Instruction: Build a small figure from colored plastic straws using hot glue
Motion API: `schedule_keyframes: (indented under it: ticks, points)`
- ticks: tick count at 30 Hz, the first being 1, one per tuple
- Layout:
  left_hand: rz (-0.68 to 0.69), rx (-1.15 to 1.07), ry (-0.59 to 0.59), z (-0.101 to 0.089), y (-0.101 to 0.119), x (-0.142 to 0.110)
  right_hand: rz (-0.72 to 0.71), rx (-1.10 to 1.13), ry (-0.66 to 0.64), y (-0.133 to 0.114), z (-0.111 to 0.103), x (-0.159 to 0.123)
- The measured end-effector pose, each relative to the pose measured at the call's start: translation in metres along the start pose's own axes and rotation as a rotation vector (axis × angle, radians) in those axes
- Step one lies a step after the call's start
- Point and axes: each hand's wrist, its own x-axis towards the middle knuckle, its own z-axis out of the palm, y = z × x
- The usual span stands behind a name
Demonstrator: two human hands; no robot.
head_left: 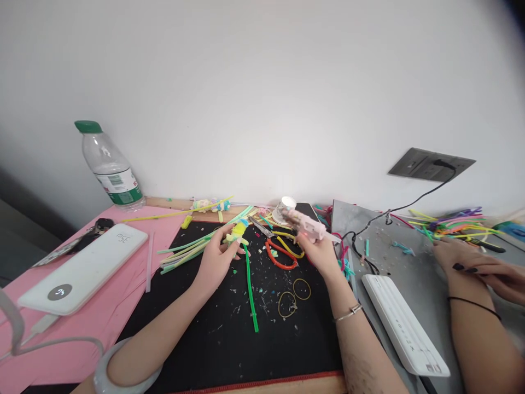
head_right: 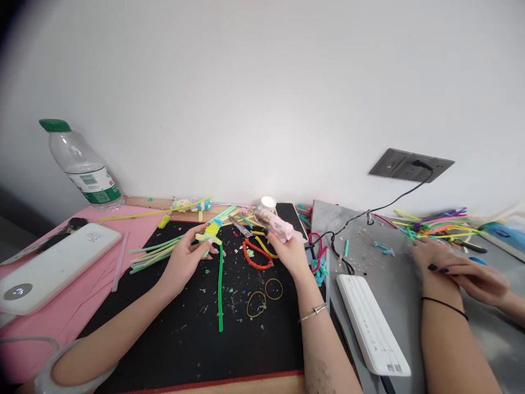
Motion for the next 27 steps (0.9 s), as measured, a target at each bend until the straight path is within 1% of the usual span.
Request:
schedule_keyframes:
  ticks: [2, 4, 6, 8, 11, 14, 20, 23, 27]
  points:
    - [-0.012, 0.011, -0.017, 0.0, 0.0, 0.0, 0.026, 0.048, -0.128, -0.004, 0.008, -0.005]
    - [-0.017, 0.023, -0.029, 0.0, 0.001, 0.0, 0.022, 0.099, -0.239, -0.008, 0.014, -0.008]
    - [-0.016, 0.034, -0.026, 0.0, 0.001, 0.0, -0.005, 0.144, -0.309, -0.013, 0.018, -0.009]
    - [-0.022, 0.044, -0.027, 0.001, 0.002, -0.001, -0.041, 0.154, -0.34, -0.017, 0.022, -0.01]
    - [-0.031, 0.044, -0.034, 0.001, 0.002, -0.001, -0.057, 0.117, -0.335, -0.02, 0.026, -0.011]
    - [-0.035, 0.041, -0.04, 0.001, 0.002, -0.001, -0.035, 0.102, -0.318, -0.022, 0.028, -0.012]
    - [-0.039, 0.035, -0.05, 0.002, 0.002, -0.002, 0.008, 0.108, -0.325, -0.026, 0.031, -0.014]
    - [-0.044, 0.033, -0.042, 0.002, 0.003, -0.002, -0.023, 0.093, -0.313, -0.026, 0.032, -0.014]
    - [-0.05, 0.044, -0.047, 0.003, 0.003, -0.003, -0.066, 0.017, -0.262, -0.024, 0.032, -0.014]
